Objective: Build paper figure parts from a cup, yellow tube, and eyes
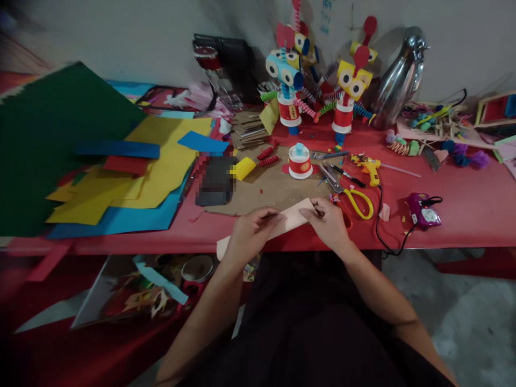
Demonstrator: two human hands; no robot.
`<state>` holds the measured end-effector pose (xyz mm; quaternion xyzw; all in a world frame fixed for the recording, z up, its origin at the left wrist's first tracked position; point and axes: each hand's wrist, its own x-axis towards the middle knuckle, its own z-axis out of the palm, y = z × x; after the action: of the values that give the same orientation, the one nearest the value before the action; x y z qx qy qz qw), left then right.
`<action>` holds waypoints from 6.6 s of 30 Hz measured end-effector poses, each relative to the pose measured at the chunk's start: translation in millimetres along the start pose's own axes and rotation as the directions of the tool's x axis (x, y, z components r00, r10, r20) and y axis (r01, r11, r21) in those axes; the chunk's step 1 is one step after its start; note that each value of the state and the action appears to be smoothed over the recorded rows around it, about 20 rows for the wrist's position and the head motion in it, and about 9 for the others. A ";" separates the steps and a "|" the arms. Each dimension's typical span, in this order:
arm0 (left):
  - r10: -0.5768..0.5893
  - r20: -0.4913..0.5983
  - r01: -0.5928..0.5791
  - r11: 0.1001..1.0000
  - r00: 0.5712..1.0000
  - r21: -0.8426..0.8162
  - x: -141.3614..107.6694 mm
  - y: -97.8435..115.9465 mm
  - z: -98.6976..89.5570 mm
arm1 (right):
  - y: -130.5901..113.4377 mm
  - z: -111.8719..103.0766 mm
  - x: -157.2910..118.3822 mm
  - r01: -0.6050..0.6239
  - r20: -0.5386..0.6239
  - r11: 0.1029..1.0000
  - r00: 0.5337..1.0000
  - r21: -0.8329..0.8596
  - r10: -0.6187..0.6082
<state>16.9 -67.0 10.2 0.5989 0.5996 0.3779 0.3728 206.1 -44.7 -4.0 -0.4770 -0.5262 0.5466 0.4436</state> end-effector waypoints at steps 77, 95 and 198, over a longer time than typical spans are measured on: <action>-0.144 -0.163 0.131 0.987 0.976 -0.089 23.8 5.7 -5.0 | -36.0 -51.0 -46.8 -0.040 0.263 0.927 0.954 -0.372 0.146; -0.123 -0.233 0.204 0.908 0.965 0.366 38.1 1.3 -66.0 | -26.0 -56.4 -40.6 -0.134 0.131 0.837 0.963 -0.531 0.237; -0.051 0.050 0.071 0.644 0.997 -0.762 105.1 42.9 20.0 | -37.4 3.8 73.1 0.250 -0.117 0.968 0.962 0.007 -0.248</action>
<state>53.1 38.0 40.6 0.3705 0.4002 0.5751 0.6097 190.6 28.8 29.4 -0.4329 -0.5497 0.4636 0.5436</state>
